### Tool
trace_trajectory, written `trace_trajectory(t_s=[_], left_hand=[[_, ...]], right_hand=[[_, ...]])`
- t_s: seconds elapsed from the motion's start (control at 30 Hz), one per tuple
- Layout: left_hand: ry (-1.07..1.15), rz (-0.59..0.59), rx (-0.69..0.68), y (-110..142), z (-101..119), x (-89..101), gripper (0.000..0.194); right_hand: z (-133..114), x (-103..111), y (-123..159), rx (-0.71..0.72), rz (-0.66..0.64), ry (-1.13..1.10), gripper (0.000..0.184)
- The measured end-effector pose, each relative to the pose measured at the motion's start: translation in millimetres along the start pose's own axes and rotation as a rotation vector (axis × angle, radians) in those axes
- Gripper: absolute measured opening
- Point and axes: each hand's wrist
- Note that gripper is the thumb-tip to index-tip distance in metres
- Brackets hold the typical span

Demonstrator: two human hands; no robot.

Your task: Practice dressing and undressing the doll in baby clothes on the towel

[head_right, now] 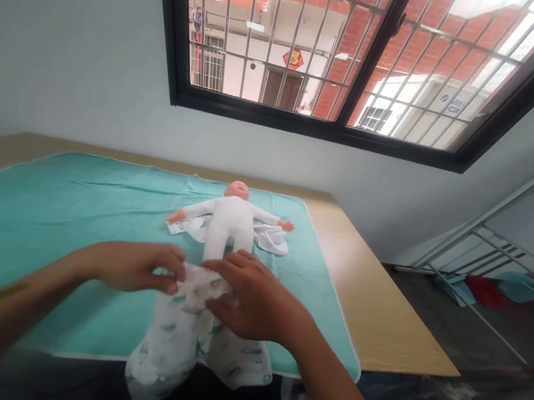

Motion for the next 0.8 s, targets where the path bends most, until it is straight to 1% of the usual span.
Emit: trace_trajectory(t_s=[0.07, 0.1, 0.13, 0.17, 0.2, 0.27, 0.3, 0.33, 0.37, 0.4, 0.43, 0.5, 0.53, 0.57, 0.6, 0.67, 0.7, 0.73, 0.77, 0.8], left_hand=[[-0.112, 0.267, -0.086, 7, 12, 10.2, 0.018], [-0.167, 0.362, -0.127, 10, 19, 15.5, 0.018], [-0.219, 0.43, -0.165, 12, 25, 20.3, 0.018], [-0.265, 0.467, -0.196, 14, 30, 24.4, 0.017], [-0.298, 0.485, -0.217, 16, 34, 27.7, 0.017], [-0.315, 0.522, -0.229, 18, 38, 31.8, 0.019], [-0.298, 0.546, -0.22, 19, 39, 32.9, 0.021], [-0.265, 0.572, -0.201, 19, 39, 33.8, 0.023], [-0.224, 0.596, -0.168, 20, 38, 34.4, 0.025], [-0.182, 0.606, -0.125, 19, 36, 35.0, 0.026], [-0.146, 0.59, -0.069, 18, 34, 35.6, 0.027], [-0.084, 0.528, 0.06, 10, 30, 36.4, 0.027], [-0.06, 0.535, 0.123, 3, 29, 36.3, 0.027], [-0.041, 0.587, 0.177, -5, 30, 35.6, 0.026], [-0.027, 0.68, 0.213, -13, 32, 33.9, 0.024], [-0.021, 0.899, 0.209, -31, 44, 27.1, 0.022], [-0.026, 0.977, 0.17, -38, 52, 21.9, 0.023], [-0.028, 1.023, 0.109, -43, 60, 16.1, 0.025], [-0.016, 1.044, 0.036, -46, 67, 10.3, 0.029], [0.013, 1.055, -0.04, -46, 73, 5.1, 0.033]], right_hand=[[-5, 6, 0, 0.031, 0.124, 0.154, 0.04], [-6, 8, -1, 0.037, 0.165, 0.184, 0.034], [-7, 11, -3, 0.043, 0.187, 0.191, 0.024], [-8, 14, -6, 0.057, 0.198, 0.186, 0.016], [-8, 17, -9, 0.073, 0.21, 0.184, 0.016], [-7, 21, -16, 0.087, 0.289, 0.201, 0.026], [-6, 22, -18, 0.068, 0.347, 0.208, 0.029], [-5, 23, -19, 0.022, 0.416, 0.195, 0.03], [-2, 24, -20, -0.054, 0.477, 0.15, 0.029], [1, 25, -21, -0.156, 0.511, 0.071, 0.029], [5, 26, -21, -0.268, 0.509, -0.037, 0.03], [15, 26, -25, -0.482, 0.459, -0.293, 0.032], [19, 25, -29, -0.568, 0.448, -0.415, 0.032], [21, 23, -34, -0.627, 0.472, -0.512, 0.032], [21, 18, -42, -0.655, 0.542, -0.577, 0.031], [11, 4, -59, -0.628, 0.753, -0.609, 0.027], [2, -6, -67, -0.574, 0.843, -0.599, 0.025], [-10, -16, -75, -0.503, 0.893, -0.597, 0.026], [-23, -26, -82, -0.415, 0.88, -0.639, 0.028], [-35, -35, -86, -0.315, 0.817, -0.698, 0.031]])
Point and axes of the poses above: each hand's wrist, its own y-axis away from the middle knuckle, its own x-axis out of the back of the hand, z = x × y, and after that the axes turned 10 degrees about z, right-handed
